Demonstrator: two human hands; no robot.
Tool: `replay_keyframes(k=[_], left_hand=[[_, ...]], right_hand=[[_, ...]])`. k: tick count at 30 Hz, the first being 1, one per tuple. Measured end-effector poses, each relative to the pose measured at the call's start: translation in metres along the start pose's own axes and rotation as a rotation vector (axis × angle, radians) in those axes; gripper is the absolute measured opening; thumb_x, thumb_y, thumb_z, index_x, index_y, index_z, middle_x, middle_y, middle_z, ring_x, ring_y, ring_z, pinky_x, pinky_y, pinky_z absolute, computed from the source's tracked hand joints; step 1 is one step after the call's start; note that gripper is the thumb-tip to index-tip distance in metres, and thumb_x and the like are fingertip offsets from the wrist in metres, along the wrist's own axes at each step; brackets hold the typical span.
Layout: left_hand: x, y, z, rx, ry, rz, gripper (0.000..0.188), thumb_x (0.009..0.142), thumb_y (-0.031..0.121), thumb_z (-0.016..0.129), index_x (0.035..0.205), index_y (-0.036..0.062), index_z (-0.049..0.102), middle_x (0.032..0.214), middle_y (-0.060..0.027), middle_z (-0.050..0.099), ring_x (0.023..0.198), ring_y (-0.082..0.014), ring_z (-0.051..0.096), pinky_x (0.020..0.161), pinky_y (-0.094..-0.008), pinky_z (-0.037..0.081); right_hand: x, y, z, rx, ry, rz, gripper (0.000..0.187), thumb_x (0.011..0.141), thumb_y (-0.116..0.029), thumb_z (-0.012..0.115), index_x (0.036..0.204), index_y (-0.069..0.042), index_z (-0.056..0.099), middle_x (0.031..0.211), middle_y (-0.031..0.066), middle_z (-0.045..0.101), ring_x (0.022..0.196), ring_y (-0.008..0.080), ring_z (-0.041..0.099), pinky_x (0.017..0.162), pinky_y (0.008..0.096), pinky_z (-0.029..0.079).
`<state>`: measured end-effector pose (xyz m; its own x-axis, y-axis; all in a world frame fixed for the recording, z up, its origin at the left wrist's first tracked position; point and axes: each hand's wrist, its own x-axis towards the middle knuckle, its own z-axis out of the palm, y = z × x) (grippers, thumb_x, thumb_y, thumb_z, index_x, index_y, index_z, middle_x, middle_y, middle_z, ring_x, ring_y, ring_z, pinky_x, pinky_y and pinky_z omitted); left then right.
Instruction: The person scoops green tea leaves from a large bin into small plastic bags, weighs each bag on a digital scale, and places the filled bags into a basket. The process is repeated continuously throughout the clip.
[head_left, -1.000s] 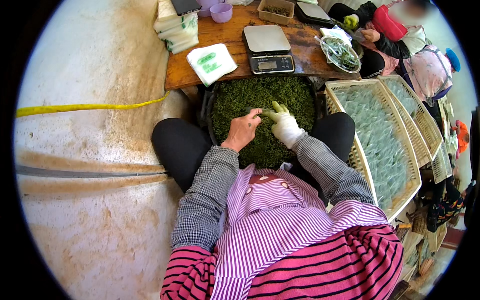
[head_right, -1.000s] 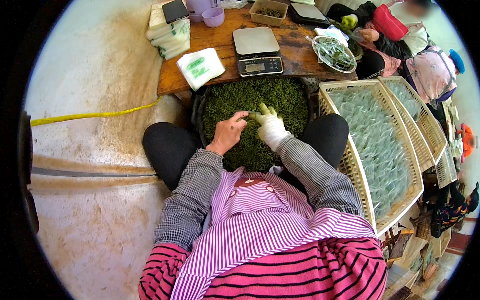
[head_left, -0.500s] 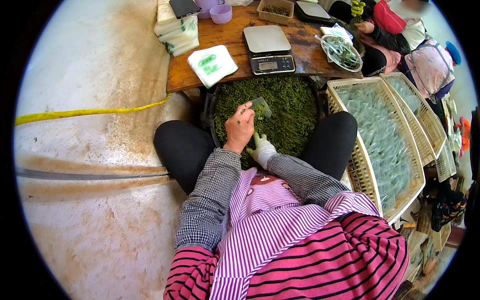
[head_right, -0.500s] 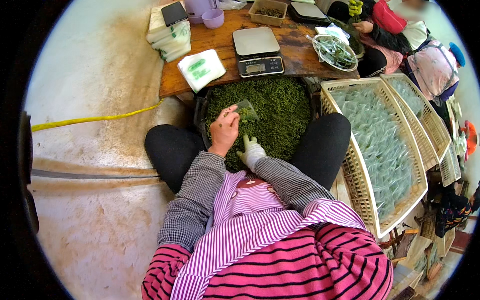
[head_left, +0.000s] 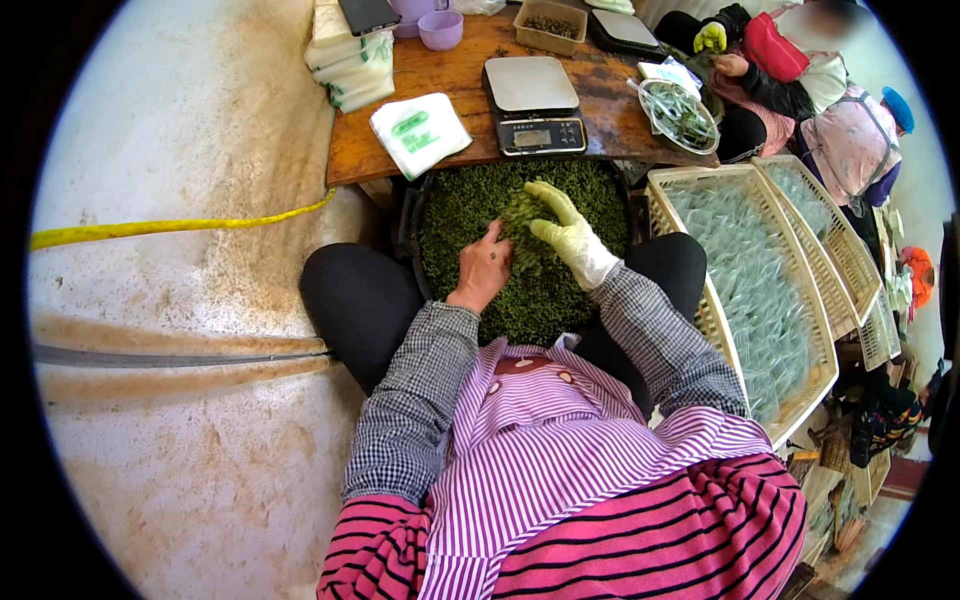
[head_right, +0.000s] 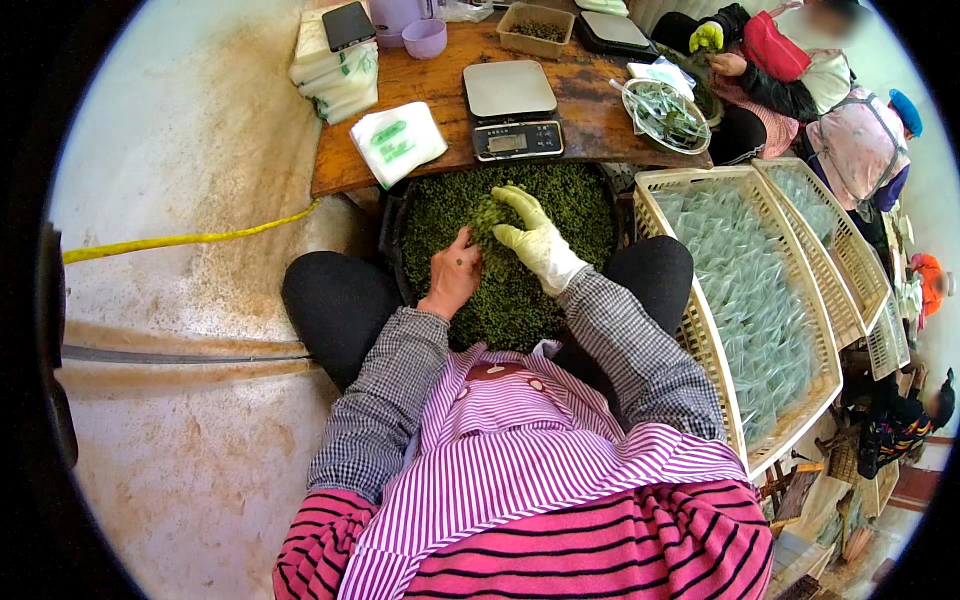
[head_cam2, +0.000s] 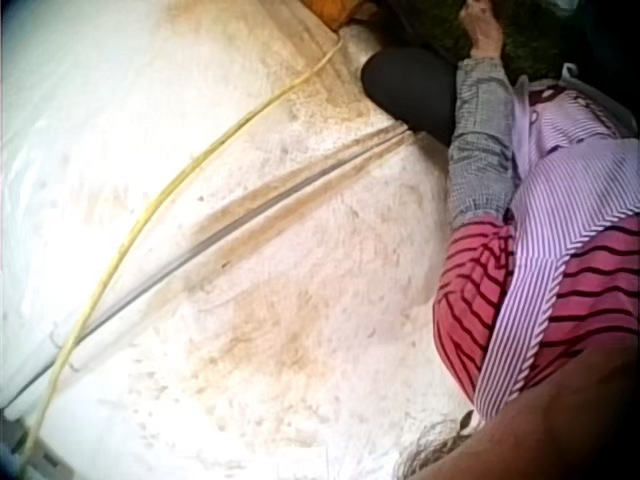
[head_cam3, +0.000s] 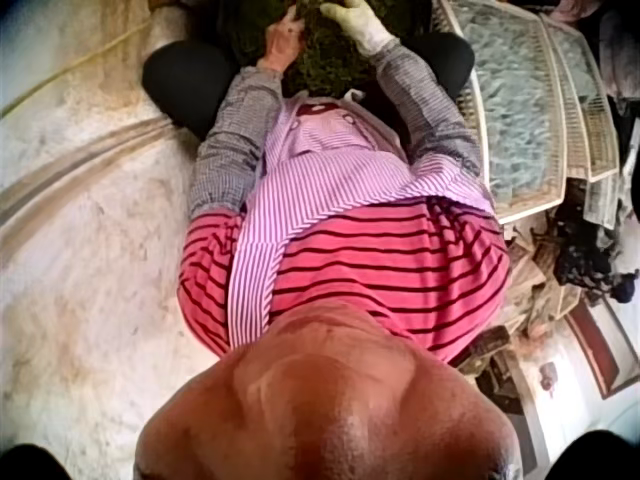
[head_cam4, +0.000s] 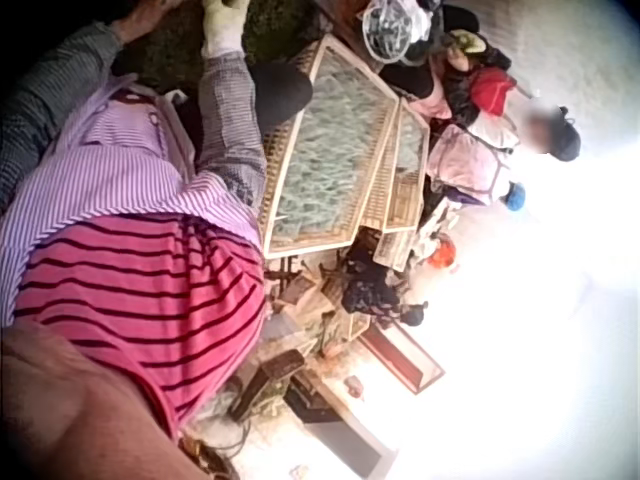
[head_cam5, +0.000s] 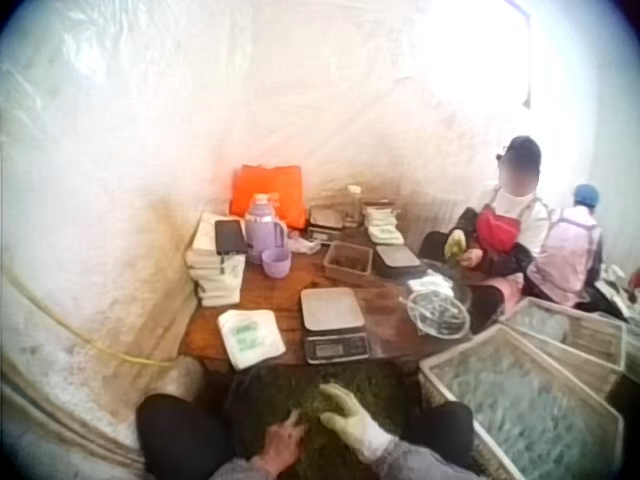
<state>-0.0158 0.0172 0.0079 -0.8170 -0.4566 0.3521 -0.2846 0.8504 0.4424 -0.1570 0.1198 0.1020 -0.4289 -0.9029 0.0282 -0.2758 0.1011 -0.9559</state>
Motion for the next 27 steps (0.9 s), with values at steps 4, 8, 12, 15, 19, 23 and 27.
replay_keyframes(k=[4,8,12,15,19,23,27], left_hand=[[-0.003,0.0,-0.004,-0.105,0.065,-0.034,0.005,0.075,0.001,0.064,0.08,0.0034,0.062,0.127,-0.0177,0.054,0.064,-0.0293,0.065,0.055,-0.0379,0.053],[0.0,0.008,-0.005,-0.137,0.031,0.051,0.005,0.076,0.001,0.062,0.081,0.0032,0.061,0.127,-0.0112,0.055,0.066,-0.029,0.065,0.057,-0.0378,0.054],[-0.001,0.009,-0.01,-0.115,-0.031,0.027,0.005,0.077,0.002,0.064,0.082,0.0035,0.062,0.127,-0.0071,0.057,0.067,-0.0264,0.066,0.059,-0.0361,0.054],[-0.002,0.006,-0.01,-0.111,-0.028,-0.007,0.005,0.078,0.002,0.065,0.082,0.0032,0.062,0.126,-0.007,0.057,0.068,-0.0261,0.066,0.06,-0.0354,0.054],[0.0,0.008,-0.002,-0.091,-0.024,0.016,0.006,0.078,0.003,0.065,0.084,0.0033,0.063,0.124,-0.0076,0.058,0.07,-0.027,0.067,0.061,-0.0362,0.055],[0.0,0.015,-0.009,-0.054,-0.034,0.036,0.011,0.078,0.004,0.067,0.089,0.0047,0.064,0.122,-0.0078,0.059,0.074,-0.026,0.067,0.06,-0.0354,0.055],[0.001,0.027,-0.025,-0.219,0.151,0.111,0.019,0.079,0.007,0.069,0.098,0.0073,0.066,0.123,-0.0081,0.057,0.078,-0.0228,0.068,0.06,-0.0324,0.056]], right_hand=[[-0.005,0.007,-0.01,-0.648,-0.048,-0.031,0.052,0.071,-0.008,0.066,0.122,-0.013,0.057,0.146,0.015,0.035,0.134,0.0365,0.032,0.109,0.0449,0.032],[-0.004,0.029,0.01,-1.219,-0.292,-0.016,0.051,0.072,-0.013,0.066,0.122,-0.018,0.058,0.147,0.0134,0.034,0.136,0.0399,0.026,0.104,0.0611,0.026],[0.009,0.033,0.017,-1.094,-0.267,0.211,0.043,0.076,-0.012,0.063,0.118,-0.019,0.062,0.148,0.0126,0.034,0.137,0.0374,0.028,0.108,0.0536,0.025],[0.006,0.028,0.006,-0.62,0.009,0.049,0.031,0.076,-0.01,0.065,0.107,-0.012,0.067,0.135,0.0158,0.05,0.119,0.0369,0.05,0.099,0.0374,0.043],[0.006,0.032,-0.001,-0.609,0.118,0.09,0.035,0.084,-0.023,0.062,0.116,-0.01,0.062,0.128,0.0188,0.054,0.107,0.0349,0.058,0.09,0.0374,0.048],[0.021,0.047,0.013,-0.716,-0.178,0.214,0.037,0.091,-0.026,0.053,0.125,-0.01,0.056,0.111,0.0184,0.064,0.099,0.0335,0.062,0.083,0.0396,0.05],[0.029,0.038,0.002,-0.678,-0.059,0.144,0.024,0.089,-0.011,0.049,0.109,-0.005,0.062,0.095,0.0166,0.067,0.087,0.0337,0.065,0.074,0.0391,0.052]])
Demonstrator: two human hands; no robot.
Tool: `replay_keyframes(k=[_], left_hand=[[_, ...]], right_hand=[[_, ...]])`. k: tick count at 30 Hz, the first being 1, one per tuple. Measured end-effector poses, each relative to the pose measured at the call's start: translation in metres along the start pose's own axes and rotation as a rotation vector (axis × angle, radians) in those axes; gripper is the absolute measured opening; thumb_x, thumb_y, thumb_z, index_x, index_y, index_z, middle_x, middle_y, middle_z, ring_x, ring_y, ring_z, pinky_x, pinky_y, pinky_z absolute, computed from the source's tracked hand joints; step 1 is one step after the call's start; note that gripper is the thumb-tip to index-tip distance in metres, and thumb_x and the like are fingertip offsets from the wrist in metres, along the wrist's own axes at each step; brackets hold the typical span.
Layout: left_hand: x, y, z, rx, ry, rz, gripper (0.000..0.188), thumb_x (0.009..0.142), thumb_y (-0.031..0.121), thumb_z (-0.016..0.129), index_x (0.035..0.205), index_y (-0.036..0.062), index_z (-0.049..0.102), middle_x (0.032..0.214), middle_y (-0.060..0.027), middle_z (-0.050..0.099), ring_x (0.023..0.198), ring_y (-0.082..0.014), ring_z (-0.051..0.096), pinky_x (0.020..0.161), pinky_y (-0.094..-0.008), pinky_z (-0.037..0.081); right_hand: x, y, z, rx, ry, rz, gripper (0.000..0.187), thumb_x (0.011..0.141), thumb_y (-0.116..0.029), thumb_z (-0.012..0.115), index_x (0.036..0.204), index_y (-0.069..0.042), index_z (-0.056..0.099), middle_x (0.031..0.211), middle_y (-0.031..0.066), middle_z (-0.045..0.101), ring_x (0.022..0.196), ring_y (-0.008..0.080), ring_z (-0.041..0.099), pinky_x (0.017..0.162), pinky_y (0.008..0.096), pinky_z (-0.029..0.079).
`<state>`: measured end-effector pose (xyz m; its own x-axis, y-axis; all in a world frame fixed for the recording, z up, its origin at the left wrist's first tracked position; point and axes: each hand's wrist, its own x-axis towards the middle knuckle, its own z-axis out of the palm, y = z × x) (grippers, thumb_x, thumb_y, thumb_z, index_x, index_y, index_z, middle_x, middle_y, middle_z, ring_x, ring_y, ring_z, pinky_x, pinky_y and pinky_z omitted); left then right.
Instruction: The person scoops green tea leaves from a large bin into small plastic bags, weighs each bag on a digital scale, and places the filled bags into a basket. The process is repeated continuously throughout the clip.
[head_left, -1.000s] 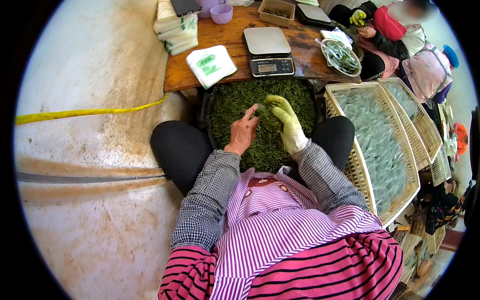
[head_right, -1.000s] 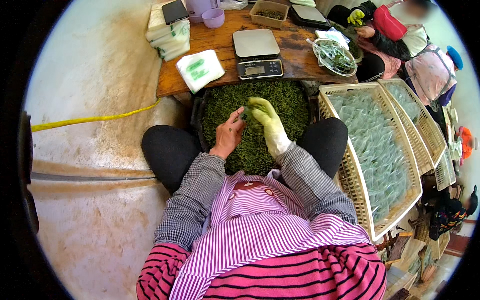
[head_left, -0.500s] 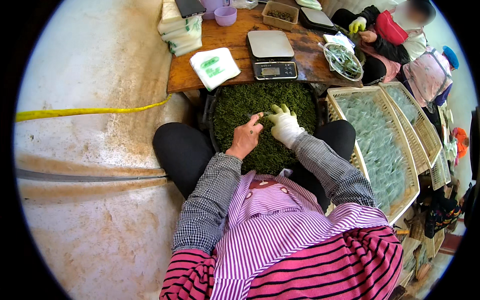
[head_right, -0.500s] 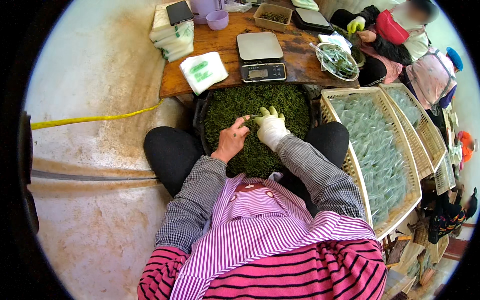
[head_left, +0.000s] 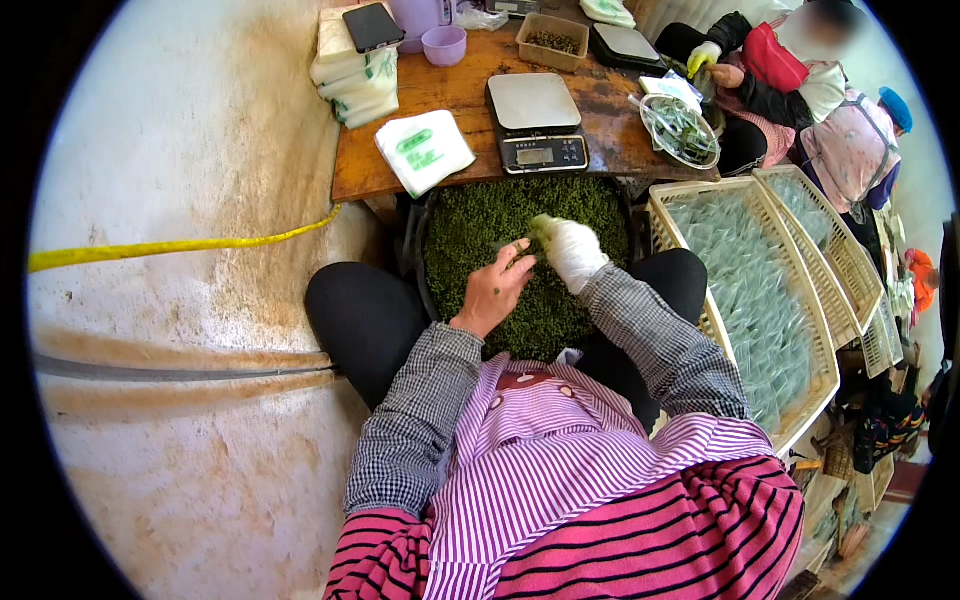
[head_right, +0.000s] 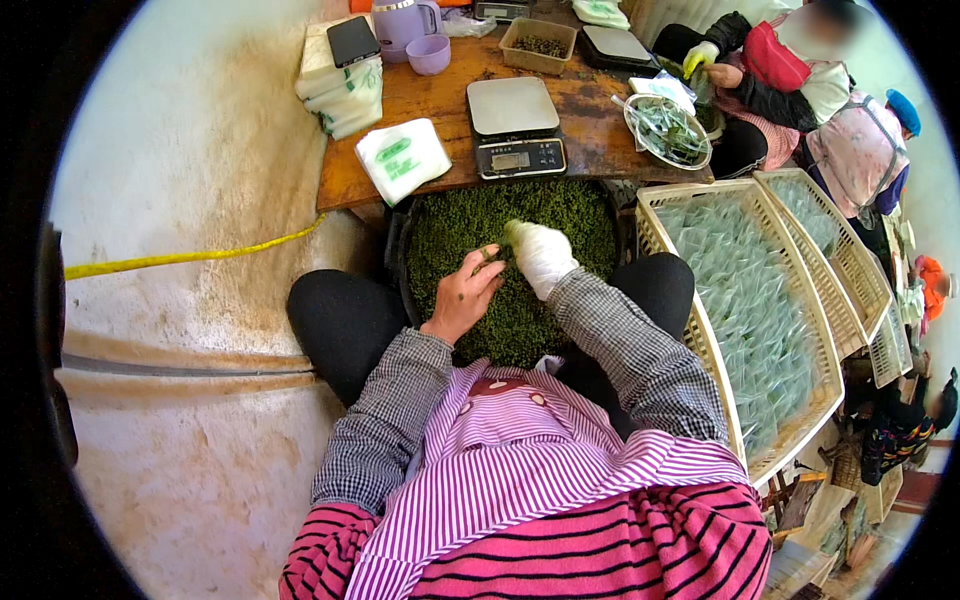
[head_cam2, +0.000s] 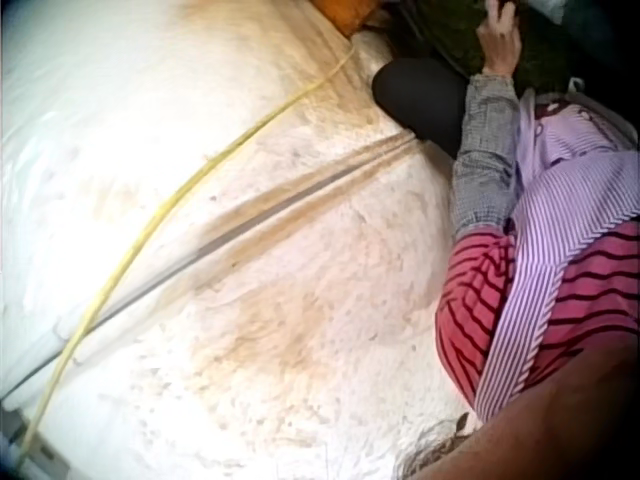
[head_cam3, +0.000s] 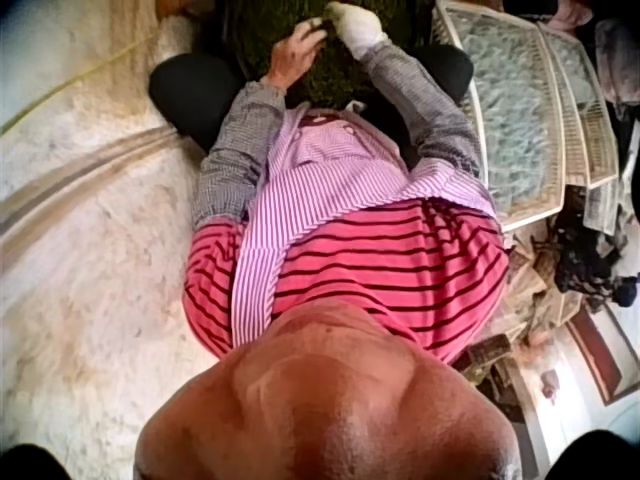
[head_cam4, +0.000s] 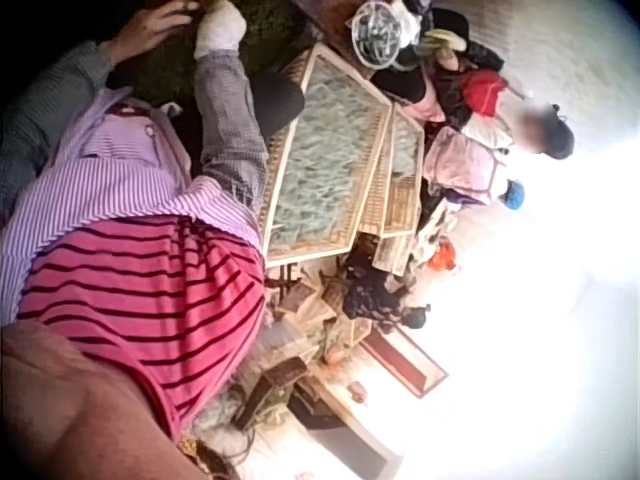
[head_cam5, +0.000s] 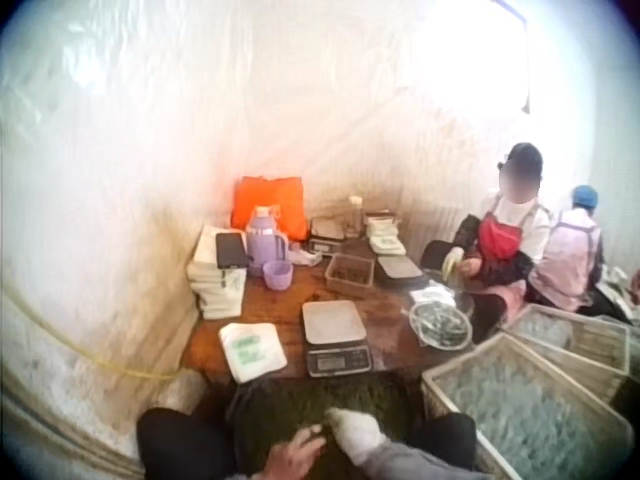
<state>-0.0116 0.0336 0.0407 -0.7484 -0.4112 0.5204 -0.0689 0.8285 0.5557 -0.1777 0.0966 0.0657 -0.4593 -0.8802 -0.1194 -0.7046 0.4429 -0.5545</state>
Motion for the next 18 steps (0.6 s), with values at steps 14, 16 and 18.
replay_keyframes(k=[14,16,18], left_hand=[[-0.017,-0.019,0.019,0.107,-0.506,-0.345,0.018,0.082,0.015,0.068,0.098,0.0065,0.069,0.141,-0.0198,0.04,0.075,-0.0286,0.067,0.069,-0.041,0.055],[-0.019,-0.022,0.02,0.11,-0.447,-0.334,0.018,0.081,0.016,0.068,0.097,0.0065,0.069,0.137,-0.0192,0.045,0.075,-0.0296,0.067,0.069,-0.0413,0.055],[-0.02,-0.021,0.023,0.065,-0.409,-0.351,0.019,0.082,0.018,0.067,0.096,0.0064,0.069,0.132,-0.019,0.05,0.074,-0.031,0.067,0.069,-0.0421,0.055]], right_hand=[[0.11,-0.026,-0.095,-0.237,0.445,-0.191,0.025,0.092,-0.015,0.055,0.116,-0.008,0.059,0.11,0.0145,0.065,0.092,0.0268,0.064,0.079,0.0341,0.051],[0.094,-0.01,-0.087,-0.169,0.649,-0.342,0.024,0.092,-0.013,0.056,0.114,-0.007,0.06,0.112,0.0145,0.064,0.093,0.027,0.064,0.08,0.0331,0.051],[0.067,0.007,-0.076,0.007,0.751,-0.335,0.027,0.091,-0.012,0.054,0.118,-0.011,0.058,0.109,0.0111,0.066,0.09,0.0283,0.066,0.079,0.0362,0.055]])
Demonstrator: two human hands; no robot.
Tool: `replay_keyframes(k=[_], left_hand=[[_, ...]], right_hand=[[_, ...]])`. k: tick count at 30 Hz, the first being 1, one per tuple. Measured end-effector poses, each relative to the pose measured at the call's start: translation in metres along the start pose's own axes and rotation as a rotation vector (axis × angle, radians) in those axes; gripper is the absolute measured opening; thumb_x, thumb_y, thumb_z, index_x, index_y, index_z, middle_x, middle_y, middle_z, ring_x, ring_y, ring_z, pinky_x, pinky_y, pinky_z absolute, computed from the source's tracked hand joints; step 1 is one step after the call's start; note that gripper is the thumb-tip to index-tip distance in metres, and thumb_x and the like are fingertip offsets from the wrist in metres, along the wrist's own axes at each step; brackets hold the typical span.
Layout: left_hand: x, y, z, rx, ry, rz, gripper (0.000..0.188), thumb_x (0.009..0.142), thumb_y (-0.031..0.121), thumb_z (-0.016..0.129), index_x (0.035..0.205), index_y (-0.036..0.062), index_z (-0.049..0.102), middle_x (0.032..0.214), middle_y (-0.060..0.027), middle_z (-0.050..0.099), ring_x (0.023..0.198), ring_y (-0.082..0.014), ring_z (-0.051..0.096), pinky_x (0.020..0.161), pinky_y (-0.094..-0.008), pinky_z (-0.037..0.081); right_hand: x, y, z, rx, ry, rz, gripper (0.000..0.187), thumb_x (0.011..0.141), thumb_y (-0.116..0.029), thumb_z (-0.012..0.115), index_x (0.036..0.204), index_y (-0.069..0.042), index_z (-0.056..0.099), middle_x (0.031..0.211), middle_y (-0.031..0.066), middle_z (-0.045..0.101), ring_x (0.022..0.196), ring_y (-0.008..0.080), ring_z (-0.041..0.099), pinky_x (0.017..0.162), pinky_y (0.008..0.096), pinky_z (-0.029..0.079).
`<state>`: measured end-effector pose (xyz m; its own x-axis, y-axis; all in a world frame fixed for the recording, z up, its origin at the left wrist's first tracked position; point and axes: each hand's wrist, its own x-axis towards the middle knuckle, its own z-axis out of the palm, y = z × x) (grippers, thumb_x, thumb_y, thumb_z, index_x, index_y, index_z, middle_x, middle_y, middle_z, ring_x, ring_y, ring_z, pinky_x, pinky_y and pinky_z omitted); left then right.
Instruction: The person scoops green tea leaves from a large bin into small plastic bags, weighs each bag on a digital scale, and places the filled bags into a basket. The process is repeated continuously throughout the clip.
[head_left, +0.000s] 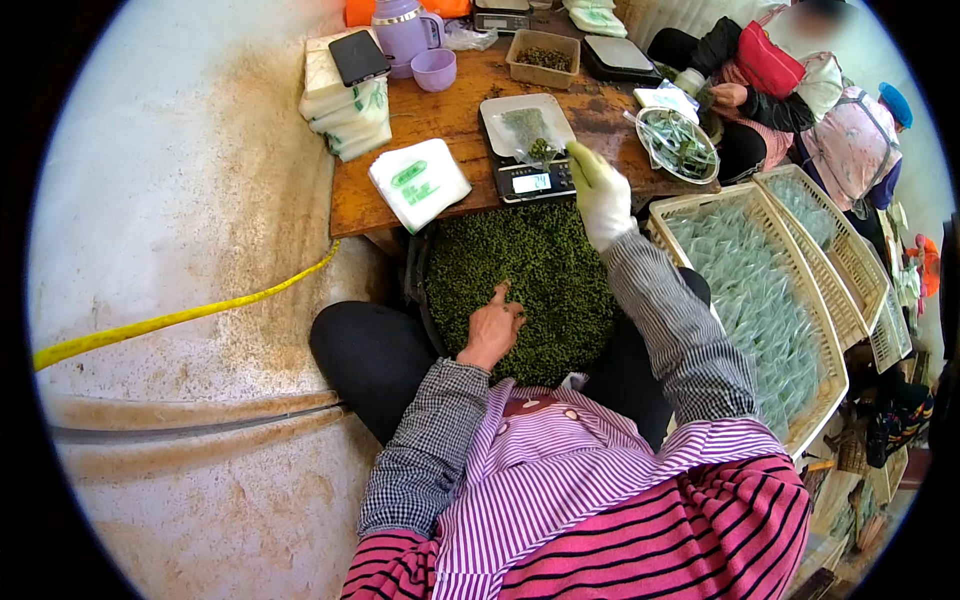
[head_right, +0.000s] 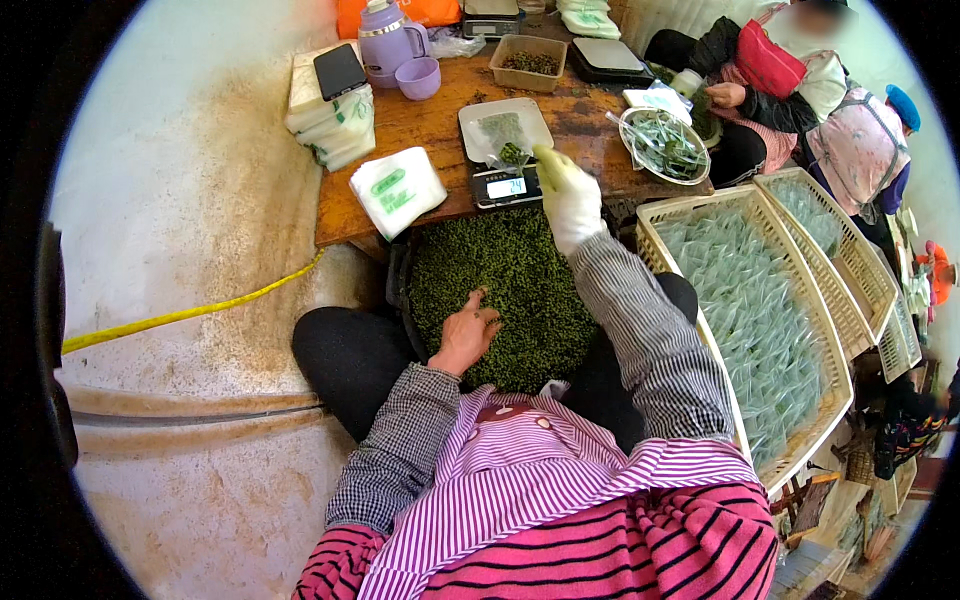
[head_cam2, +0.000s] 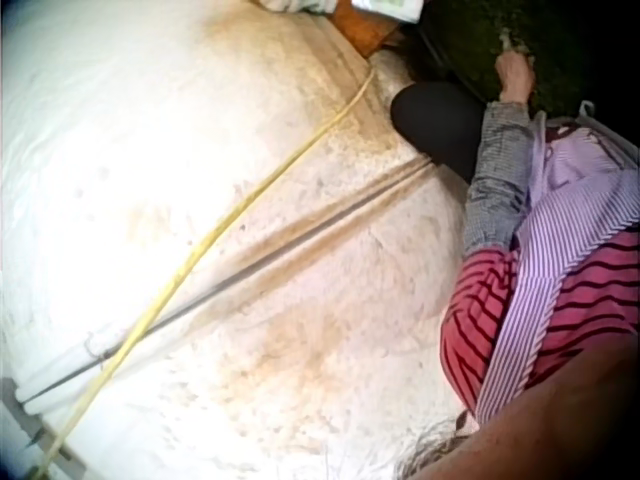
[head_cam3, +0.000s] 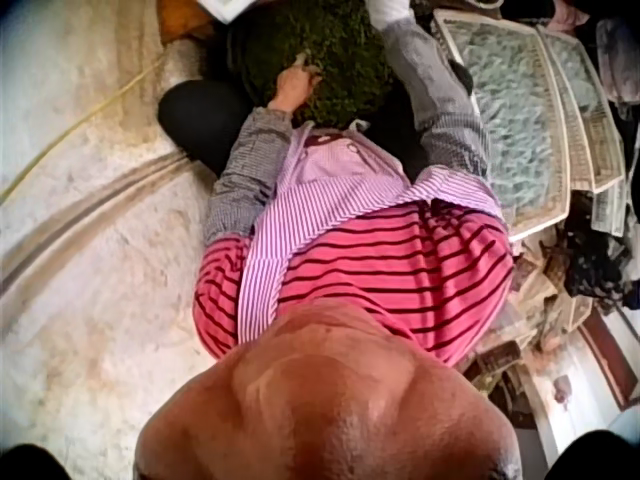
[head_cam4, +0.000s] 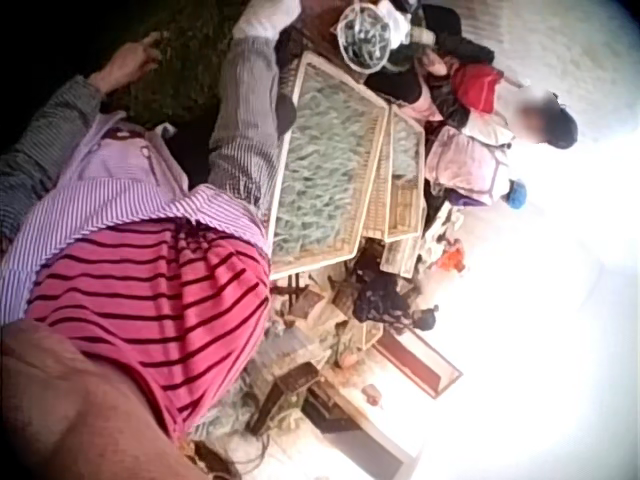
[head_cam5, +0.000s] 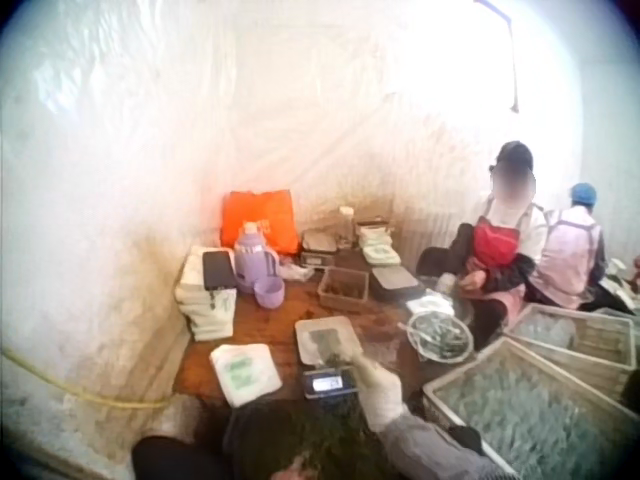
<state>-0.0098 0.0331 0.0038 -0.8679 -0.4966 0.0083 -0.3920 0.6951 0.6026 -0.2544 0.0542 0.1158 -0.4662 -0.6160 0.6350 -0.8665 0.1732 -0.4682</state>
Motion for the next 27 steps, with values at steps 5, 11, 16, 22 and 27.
replay_keyframes(k=[5,11,16,22,27], left_hand=[[0.003,0.004,0.004,0.082,-0.089,0.01,0.022,0.084,0.023,0.065,0.099,0.0079,0.069,0.096,-0.0166,0.065,0.071,-0.0334,0.065,0.068,-0.0438,0.053],[0.001,0.008,-0.002,0.044,-0.112,-0.085,0.023,0.085,0.027,0.064,0.1,0.0096,0.069,0.075,-0.0133,0.067,0.071,-0.0311,0.065,0.067,-0.0422,0.052],[0.009,0.011,-0.017,-0.102,-0.04,-0.099,0.022,0.086,0.025,0.064,0.099,0.0085,0.069,0.08,-0.012,0.069,0.071,-0.0285,0.066,0.068,-0.0399,0.052],[0.049,0.009,-0.043,-0.673,0.068,-0.284,0.02,0.089,0.01,0.061,0.105,0.0006,0.066,0.089,-0.0074,0.069,0.073,-0.0134,0.066,0.067,-0.0267,0.053],[0.107,0.021,-0.059,-0.845,0.19,-0.329,0.027,0.096,0.019,0.055,0.114,0.001,0.062,0.096,-0.0072,0.068,0.082,-0.0125,0.066,0.068,-0.0242,0.052]], right_hand=[[-0.096,0.005,-0.004,-0.239,-0.678,0.307,0.038,0.089,-0.017,0.061,0.126,-0.014,0.056,0.128,0.0122,0.056,0.111,0.0289,0.057,0.095,0.0383,0.047],[-0.136,0.023,0.042,-0.907,-0.982,0.072,0.031,0.083,-0.015,0.056,0.11,-0.012,0.069,0.127,0.0083,0.053,0.127,0.03,0.039,0.103,0.054,0.029],[-0.141,0.033,0.045,-0.896,-0.96,0.07,0.03,0.081,-0.018,0.059,0.108,-0.012,0.069,0.127,0.0066,0.054,0.128,0.0278,0.038,0.106,0.0517,0.026],[-0.117,0.042,0.017,0.166,-0.542,1.078,0.047,0.071,-0.013,0.082,0.11,0.003,0.061,0.106,0.0127,0.064,0.1,0.0214,0.058,0.092,0.035,0.046],[-0.1,0.039,-0.009,0.817,-0.395,1.144,0.05,0.078,-0.015,0.076,0.12,0.005,0.056,0.112,0.0142,0.063,0.107,0.0223,0.057,0.1,0.0331,0.039]])
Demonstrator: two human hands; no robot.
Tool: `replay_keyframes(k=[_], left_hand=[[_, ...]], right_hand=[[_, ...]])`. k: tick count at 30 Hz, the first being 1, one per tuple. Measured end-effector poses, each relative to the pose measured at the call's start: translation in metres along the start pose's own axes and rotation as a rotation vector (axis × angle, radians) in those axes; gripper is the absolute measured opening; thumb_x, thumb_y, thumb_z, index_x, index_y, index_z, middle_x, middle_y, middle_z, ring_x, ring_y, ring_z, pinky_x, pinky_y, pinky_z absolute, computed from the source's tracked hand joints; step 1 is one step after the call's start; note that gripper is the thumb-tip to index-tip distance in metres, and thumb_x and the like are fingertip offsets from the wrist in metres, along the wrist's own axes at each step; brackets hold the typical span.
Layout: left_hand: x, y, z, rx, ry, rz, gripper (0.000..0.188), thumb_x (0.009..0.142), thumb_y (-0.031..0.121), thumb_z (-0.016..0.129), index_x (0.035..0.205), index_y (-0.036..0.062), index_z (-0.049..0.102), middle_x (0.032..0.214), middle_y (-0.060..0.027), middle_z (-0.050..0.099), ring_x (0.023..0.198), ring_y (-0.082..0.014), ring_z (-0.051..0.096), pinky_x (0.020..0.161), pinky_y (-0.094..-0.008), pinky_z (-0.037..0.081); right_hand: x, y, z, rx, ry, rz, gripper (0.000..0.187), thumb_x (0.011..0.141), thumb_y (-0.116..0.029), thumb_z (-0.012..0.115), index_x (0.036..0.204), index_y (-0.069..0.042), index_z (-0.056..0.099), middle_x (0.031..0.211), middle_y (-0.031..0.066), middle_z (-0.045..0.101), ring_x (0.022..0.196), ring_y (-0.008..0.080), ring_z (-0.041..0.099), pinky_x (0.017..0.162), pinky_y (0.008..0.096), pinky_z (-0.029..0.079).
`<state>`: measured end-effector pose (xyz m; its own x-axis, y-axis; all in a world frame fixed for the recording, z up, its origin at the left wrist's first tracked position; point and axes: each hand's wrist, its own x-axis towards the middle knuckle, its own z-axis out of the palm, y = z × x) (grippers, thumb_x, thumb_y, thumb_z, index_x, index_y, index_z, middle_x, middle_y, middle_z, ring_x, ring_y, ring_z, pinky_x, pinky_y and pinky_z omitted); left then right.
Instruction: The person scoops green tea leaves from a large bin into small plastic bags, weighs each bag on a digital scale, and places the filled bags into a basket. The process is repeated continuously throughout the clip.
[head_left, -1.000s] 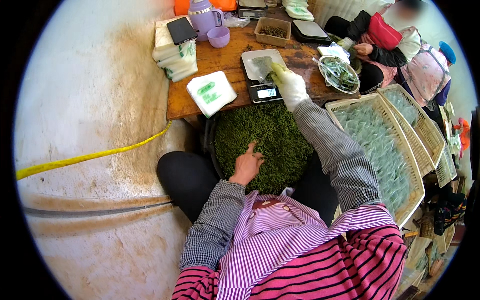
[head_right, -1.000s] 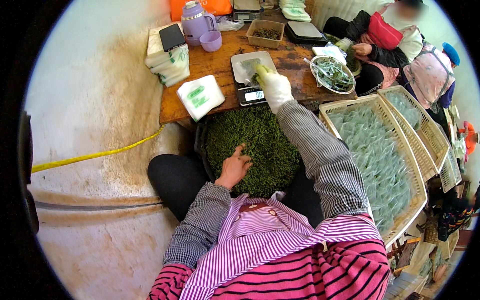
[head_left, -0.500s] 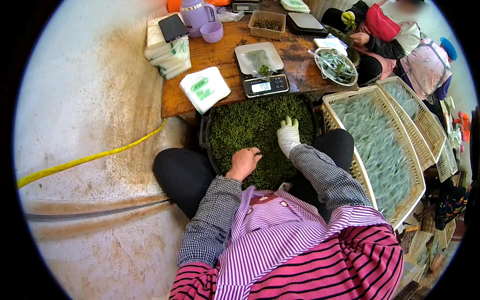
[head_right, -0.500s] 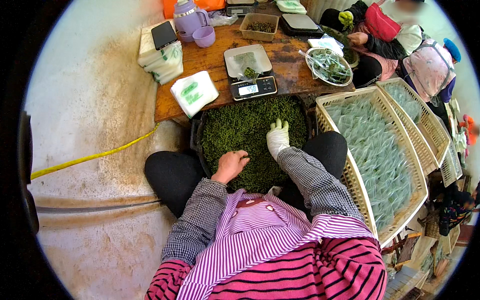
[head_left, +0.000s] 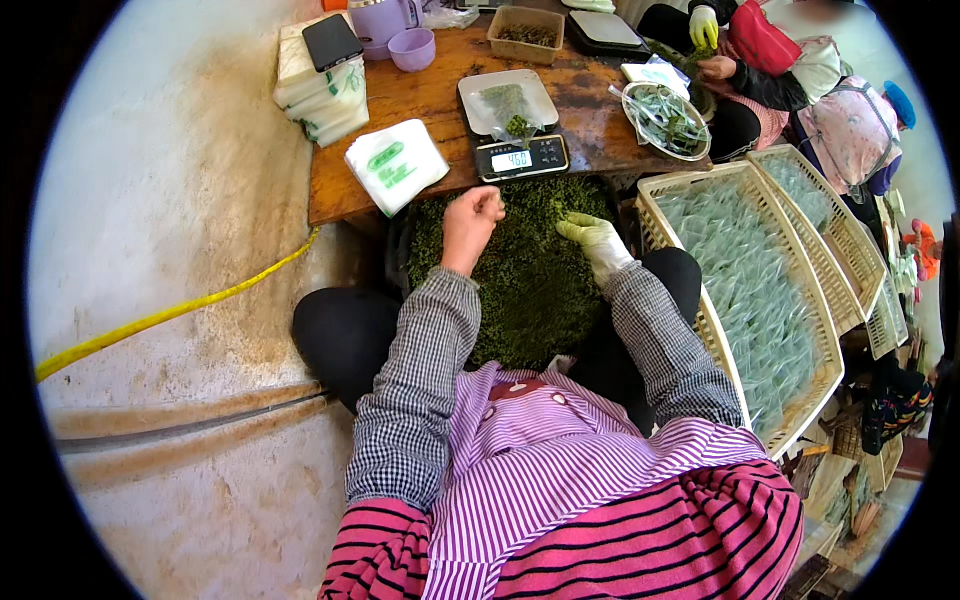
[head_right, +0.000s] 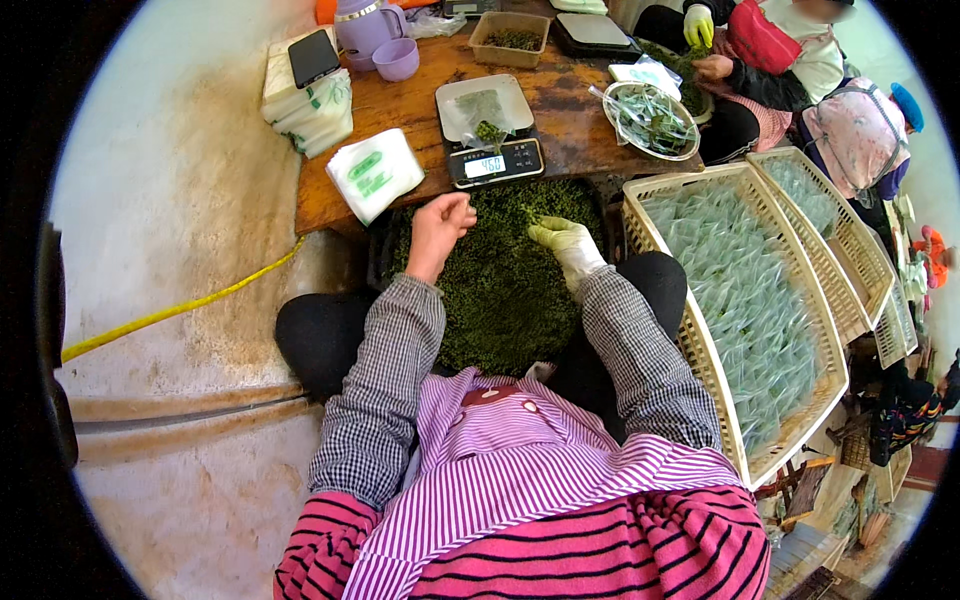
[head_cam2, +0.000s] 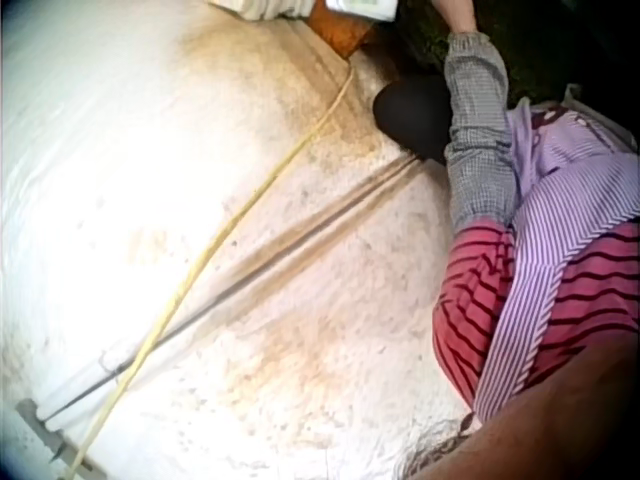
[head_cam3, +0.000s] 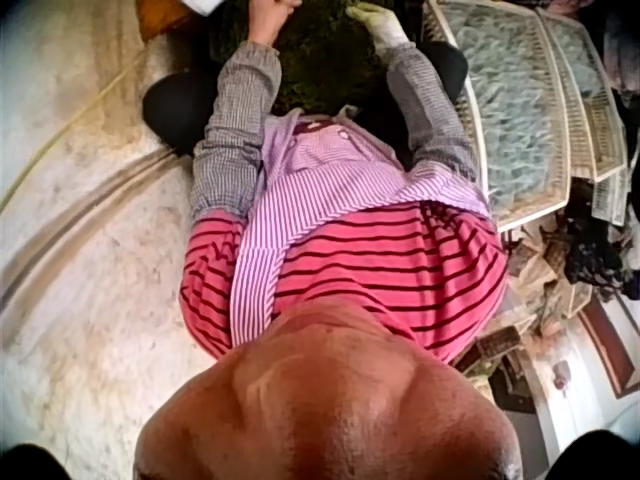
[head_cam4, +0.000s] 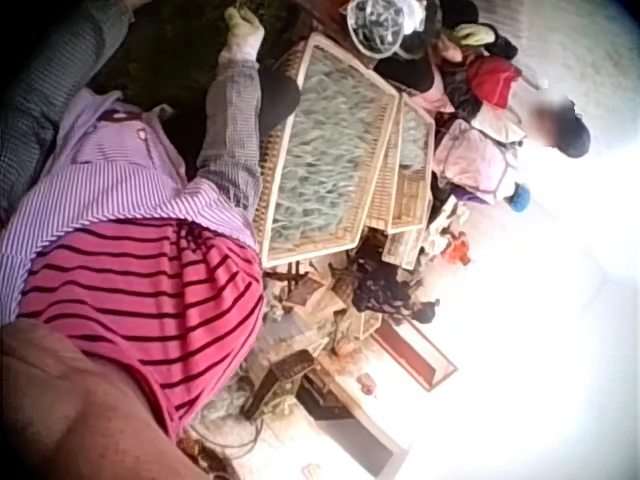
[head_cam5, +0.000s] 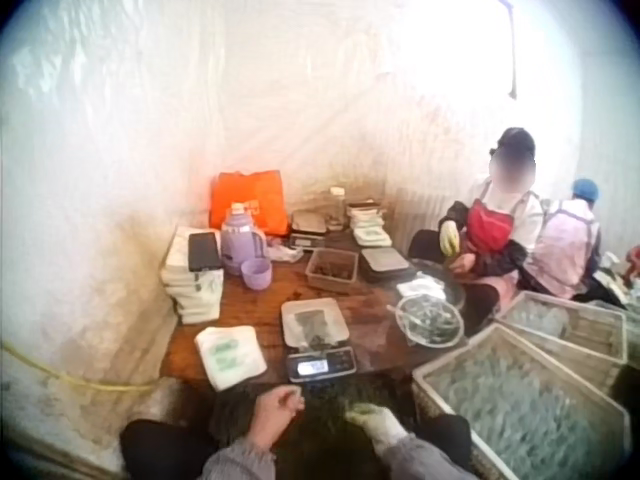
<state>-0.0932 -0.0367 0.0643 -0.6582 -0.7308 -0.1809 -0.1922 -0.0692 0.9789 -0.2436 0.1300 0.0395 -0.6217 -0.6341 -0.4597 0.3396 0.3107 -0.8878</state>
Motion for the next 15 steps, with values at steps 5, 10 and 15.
replay_keyframes(k=[5,10,15], left_hand=[[0.037,0.019,0.025,-0.156,0.003,-0.107,0.033,0.096,0.025,0.057,0.118,0.001,0.058,0.099,-0.0059,0.067,0.086,-0.0116,0.065,0.07,-0.0235,0.051],[0.057,0.022,0.038,-0.264,0.015,-0.152,0.032,0.095,0.024,0.059,0.115,-0.0004,0.059,0.095,-0.0058,0.067,0.084,-0.0118,0.066,0.066,-0.0226,0.052],[0.072,0.028,0.049,-0.301,0.009,-0.141,0.032,0.096,0.023,0.057,0.115,-0.0016,0.059,0.093,-0.0076,0.068,0.078,-0.0129,0.067,0.064,-0.0234,0.053]], right_hand=[[-0.005,-0.015,0.0,-0.895,0.067,-0.063,0.049,0.08,-0.012,0.074,0.124,0.002,0.056,0.115,0.0124,0.063,0.109,0.0222,0.056,0.102,0.0323,0.037],[-0.015,-0.029,0.001,-0.09,0.021,0.004,0.048,0.081,-0.011,0.073,0.123,0.005,0.055,0.11,0.0118,0.063,0.105,0.0196,0.056,0.097,0.0301,0.04],[-0.018,-0.051,0.009,-0.092,0.014,-0.088,0.044,0.082,-0.012,0.072,0.119,0.006,0.056,0.109,0.0106,0.063,0.102,0.0168,0.056,0.091,0.0295,0.043]])
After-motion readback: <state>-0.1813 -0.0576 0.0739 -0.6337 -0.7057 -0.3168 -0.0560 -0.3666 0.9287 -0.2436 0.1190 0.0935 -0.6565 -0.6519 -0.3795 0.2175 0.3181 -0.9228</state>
